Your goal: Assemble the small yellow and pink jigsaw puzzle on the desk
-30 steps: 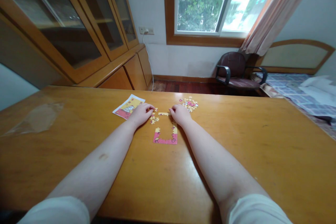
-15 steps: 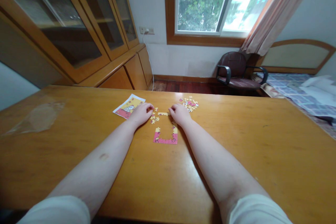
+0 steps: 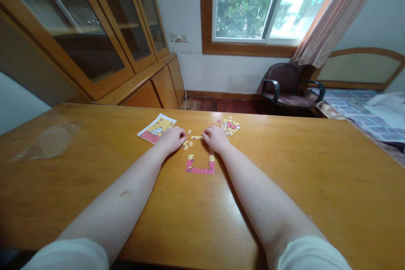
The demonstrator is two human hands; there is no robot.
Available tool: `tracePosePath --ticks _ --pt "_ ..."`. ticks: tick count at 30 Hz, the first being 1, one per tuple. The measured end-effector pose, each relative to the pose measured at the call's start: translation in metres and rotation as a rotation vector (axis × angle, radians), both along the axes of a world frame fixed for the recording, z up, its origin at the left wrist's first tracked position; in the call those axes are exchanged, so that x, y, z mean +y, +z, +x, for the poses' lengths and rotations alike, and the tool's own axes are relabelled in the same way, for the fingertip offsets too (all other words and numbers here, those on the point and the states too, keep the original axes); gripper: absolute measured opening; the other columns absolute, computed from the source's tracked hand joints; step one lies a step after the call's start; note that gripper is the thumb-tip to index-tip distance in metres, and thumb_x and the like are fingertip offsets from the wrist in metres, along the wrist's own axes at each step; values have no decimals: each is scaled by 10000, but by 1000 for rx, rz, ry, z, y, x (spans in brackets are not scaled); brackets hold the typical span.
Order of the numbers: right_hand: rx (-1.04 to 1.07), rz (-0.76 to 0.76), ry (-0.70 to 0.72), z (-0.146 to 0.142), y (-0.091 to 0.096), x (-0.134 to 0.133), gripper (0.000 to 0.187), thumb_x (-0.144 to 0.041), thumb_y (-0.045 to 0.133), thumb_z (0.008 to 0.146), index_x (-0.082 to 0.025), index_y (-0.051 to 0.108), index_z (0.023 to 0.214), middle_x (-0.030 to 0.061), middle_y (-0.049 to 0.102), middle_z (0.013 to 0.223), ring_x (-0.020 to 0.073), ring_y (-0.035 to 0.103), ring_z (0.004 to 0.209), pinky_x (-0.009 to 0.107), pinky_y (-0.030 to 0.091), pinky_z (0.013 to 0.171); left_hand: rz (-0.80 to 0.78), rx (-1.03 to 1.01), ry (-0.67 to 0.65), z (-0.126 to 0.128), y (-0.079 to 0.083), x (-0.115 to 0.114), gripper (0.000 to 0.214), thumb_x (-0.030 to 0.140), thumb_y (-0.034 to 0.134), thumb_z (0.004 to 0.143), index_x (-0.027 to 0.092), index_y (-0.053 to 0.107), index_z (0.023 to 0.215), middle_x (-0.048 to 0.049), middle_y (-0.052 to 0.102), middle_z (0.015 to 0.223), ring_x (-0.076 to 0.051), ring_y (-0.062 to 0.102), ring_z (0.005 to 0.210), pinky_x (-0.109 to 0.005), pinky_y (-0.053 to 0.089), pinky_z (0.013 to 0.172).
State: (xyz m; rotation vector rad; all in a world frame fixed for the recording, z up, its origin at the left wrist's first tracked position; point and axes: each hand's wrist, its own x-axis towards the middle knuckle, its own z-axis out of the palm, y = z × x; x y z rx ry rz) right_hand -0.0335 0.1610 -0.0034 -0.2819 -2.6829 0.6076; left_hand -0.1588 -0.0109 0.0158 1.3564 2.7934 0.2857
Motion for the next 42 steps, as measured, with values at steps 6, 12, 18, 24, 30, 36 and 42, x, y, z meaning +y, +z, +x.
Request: tracePosePath --ticks 6,12,18,24,30,36,42 --pt "-24 12 -2 0 1 0 208 -274 546 906 -169 699 812 52 641 814 164 560 800 267 404 751 24 6 -6 -2 1 -5 274 265 445 886 211 707 940 -87 674 1030 -236 610 988 -341 454 880" --pt "-36 16 -7 0 2 0 223 -284 533 912 -170 706 831 55 648 825 168 564 810 270 402 752 -71 26 -37 5 8 -15 267 264 480 860 243 718 979 -100 689 1030 -270 617 974 -393 440 880" --pt "-22 71 216 3 11 -9 202 -275 551 900 -184 732 903 71 697 929 185 575 874 318 390 836 -75 48 -32 8 7 -14 240 331 531 857 230 709 982 -108 684 1007 -273 620 948 -388 437 864" --pt "-96 116 543 9 21 -34 285 -270 551 895 -231 682 1145 62 655 1215 216 567 1079 370 386 944 -46 57 -116 6 5 -13 261 298 491 876 268 718 999 -75 689 1026 -245 619 959 -356 442 860" --pt "-108 149 646 9 18 -46 415 -419 550 909 -178 631 1237 115 587 1325 235 530 1217 370 365 1048 -18 20 -83 2 4 -11 237 260 512 848 246 724 952 -72 698 1018 -237 617 951 -341 449 861" --pt "-123 140 595 9 21 -32 290 -371 528 929 -192 735 1024 81 708 1111 210 621 1041 336 412 934 -8 1 -68 3 4 -11 215 235 502 847 229 706 915 -83 687 975 -249 610 938 -361 446 858" --pt "-95 129 517 10 20 -23 277 -357 516 936 -202 744 970 87 716 1053 202 619 972 344 389 880 -9 31 -93 4 4 -11 218 247 495 857 232 703 920 -73 687 1004 -234 594 969 -348 429 889"
